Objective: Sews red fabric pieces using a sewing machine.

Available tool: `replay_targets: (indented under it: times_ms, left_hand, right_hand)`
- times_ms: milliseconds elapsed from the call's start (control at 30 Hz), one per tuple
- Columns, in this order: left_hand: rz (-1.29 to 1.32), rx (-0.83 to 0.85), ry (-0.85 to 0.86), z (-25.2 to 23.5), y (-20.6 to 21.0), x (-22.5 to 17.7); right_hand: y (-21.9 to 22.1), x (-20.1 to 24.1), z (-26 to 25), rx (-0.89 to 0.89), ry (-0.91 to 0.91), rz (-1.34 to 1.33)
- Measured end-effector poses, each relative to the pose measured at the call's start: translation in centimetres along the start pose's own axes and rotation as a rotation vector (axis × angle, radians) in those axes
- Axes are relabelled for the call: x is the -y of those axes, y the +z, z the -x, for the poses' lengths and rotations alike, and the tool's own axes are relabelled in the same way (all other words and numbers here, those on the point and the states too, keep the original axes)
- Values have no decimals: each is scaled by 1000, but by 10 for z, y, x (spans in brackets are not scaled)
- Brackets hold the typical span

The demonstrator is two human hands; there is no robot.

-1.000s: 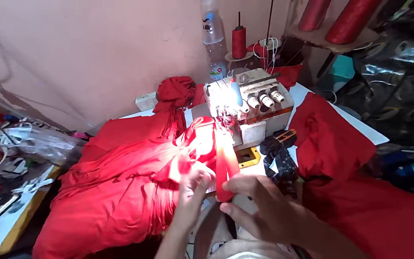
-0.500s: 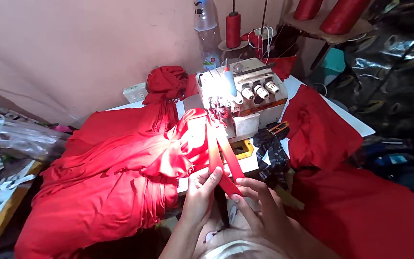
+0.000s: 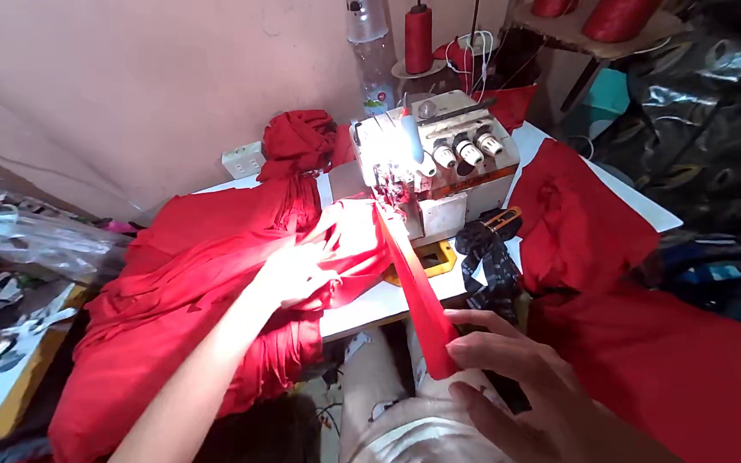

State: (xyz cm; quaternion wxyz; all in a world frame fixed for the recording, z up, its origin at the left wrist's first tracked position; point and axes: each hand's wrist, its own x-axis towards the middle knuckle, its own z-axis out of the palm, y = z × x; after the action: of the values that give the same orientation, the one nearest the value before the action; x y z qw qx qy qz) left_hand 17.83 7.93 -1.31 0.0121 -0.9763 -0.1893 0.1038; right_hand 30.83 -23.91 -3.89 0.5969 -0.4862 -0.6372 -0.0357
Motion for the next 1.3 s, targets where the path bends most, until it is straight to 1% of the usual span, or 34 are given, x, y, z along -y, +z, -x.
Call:
replay_targets:
  times_ms: [33, 67, 100, 133, 167, 233, 267, 300, 333, 400, 433, 467, 500, 567, 600, 633, 667, 733, 800, 867, 967, 1067, 1133, 1200, 1300]
  left_hand:
    - [-104, -73, 8, 13, -5, 6]
    - [-159, -118, -28, 27, -16, 5]
    - [-180, -65, -106, 42, -36, -9]
    - [-157, -7, -119, 59, -56, -31]
    - [-79, 22, -21, 79, -73, -58]
    - [74, -150, 470, 109, -70, -90]
    - [175, -147, 659, 112, -66, -98]
    - [223, -121, 745, 110, -64, -101]
    - [190, -132, 712, 104, -63, -94]
    - [118, -215, 568, 78, -58, -65]
    - [170, -232, 528, 64, -56, -55]
    - [258, -246, 535, 53, -56, -54]
    - [379, -248, 606, 44, -59, -66]
    - [659, -148, 853, 38, -67, -112]
    - [730, -103, 980, 37, -69, -134]
    - [748, -60, 1067, 37, -72, -148]
    - [712, -16, 1107, 38, -75, -152]
    - [498, 25, 1074, 48, -79, -139]
    - [242, -38, 992, 65, -75, -120]
    - [99, -106, 915, 86, -70, -109]
    - [71, -92, 808, 115, -71, -110]
    - [-43, -194, 666, 130, -69, -112]
    - [-95, -311, 603, 130, -65, -107]
    - [-58, -389, 576, 124, -58, -100]
    - [24, -410, 582, 114, -53, -90]
  right_hand:
    - [-1, -1, 1, 8, 18, -37]
    - [1, -2, 1, 10, 29, -88]
    - [6, -5, 0, 8, 26, -142]
    - [14, -7, -3, -4, 12, -197]
    - [25, -11, -6, -8, -14, -240]
    - [46, -19, -13, 23, -51, -271]
    - [54, -23, -15, 54, -57, -291]
    - [58, -27, -16, 86, -48, -321]
    - [56, -30, -14, 115, -30, -340]
    - [41, -34, -5, 144, 32, -339]
    - [33, -36, 0, 151, 63, -322]
    - [28, -40, 5, 153, 85, -301]
    - [27, -44, 9, 140, 94, -298]
    - [31, -48, 15, 82, 109, -357]
    - [32, -49, 16, 65, 114, -407]
    - [32, -49, 16, 61, 119, -451]
    - [31, -48, 14, 60, 126, -474]
    - [30, -44, 9, 81, 110, -491]
    - [34, -42, 3, 120, 85, -459]
    - [42, -44, -2, 182, 61, -478]
    - [55, -40, -16, 249, 34, -557]
    - [61, -31, -26, 287, 20, -595]
    - [62, -28, -28, 277, 2, -607]
    - [61, -26, -29, 274, -7, -595]
    - [58, -22, -31, 297, -16, -536]
